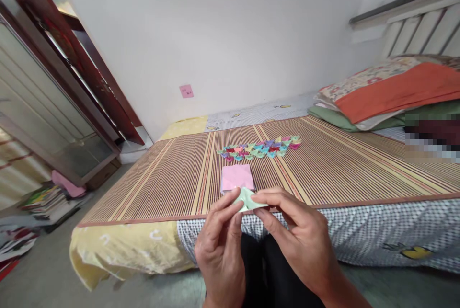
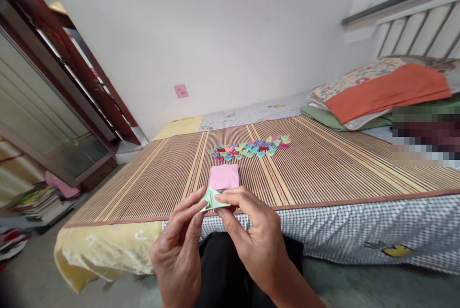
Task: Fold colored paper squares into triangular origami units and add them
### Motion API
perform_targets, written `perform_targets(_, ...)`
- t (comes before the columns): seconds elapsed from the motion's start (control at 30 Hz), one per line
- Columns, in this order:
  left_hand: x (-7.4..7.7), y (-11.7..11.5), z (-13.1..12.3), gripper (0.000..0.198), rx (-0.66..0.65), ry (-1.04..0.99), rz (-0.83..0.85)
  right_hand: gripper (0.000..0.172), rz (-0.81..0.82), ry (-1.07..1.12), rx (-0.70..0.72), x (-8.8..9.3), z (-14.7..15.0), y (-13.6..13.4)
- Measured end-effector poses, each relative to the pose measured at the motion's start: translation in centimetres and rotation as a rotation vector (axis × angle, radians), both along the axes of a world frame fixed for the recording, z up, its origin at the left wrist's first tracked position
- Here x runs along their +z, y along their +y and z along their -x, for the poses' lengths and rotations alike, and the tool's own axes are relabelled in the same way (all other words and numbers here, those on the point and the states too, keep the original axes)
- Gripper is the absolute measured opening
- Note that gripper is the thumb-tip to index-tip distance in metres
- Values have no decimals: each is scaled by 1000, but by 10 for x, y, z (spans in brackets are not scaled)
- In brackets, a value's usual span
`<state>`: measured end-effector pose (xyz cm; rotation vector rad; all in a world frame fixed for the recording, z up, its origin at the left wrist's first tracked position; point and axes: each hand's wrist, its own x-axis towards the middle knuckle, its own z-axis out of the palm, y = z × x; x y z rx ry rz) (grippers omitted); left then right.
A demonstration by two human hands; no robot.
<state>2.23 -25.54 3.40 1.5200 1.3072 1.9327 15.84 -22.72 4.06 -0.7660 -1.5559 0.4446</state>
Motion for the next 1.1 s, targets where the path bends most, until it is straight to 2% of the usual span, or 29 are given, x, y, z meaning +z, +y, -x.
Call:
perform_targets(0.23,-5,2,-1,14,37,-30,-15,16,-4,6,6,-2,1,1)
perform_targets(0.43,-10,5,-1,16,2,-75,10,22,-33,2,-39,-4,3,2)
perform_targets(0.57,-12,8,1,13,-52,-190,14,22,-36,-18,-69,-8,5,3)
perform_targets(0.73,-15,15,5,18,-127,-372,100,21,-47,-38,-84,-13,6,8)
perform_targets(0.87,-18,16,7,23,-87,-292,104,22,-38,-47,-74,-14,7,10)
perform_targets(1.1,-18,13,8,20,-18,13,-5,23,-36,-48,-79,-16,6,10)
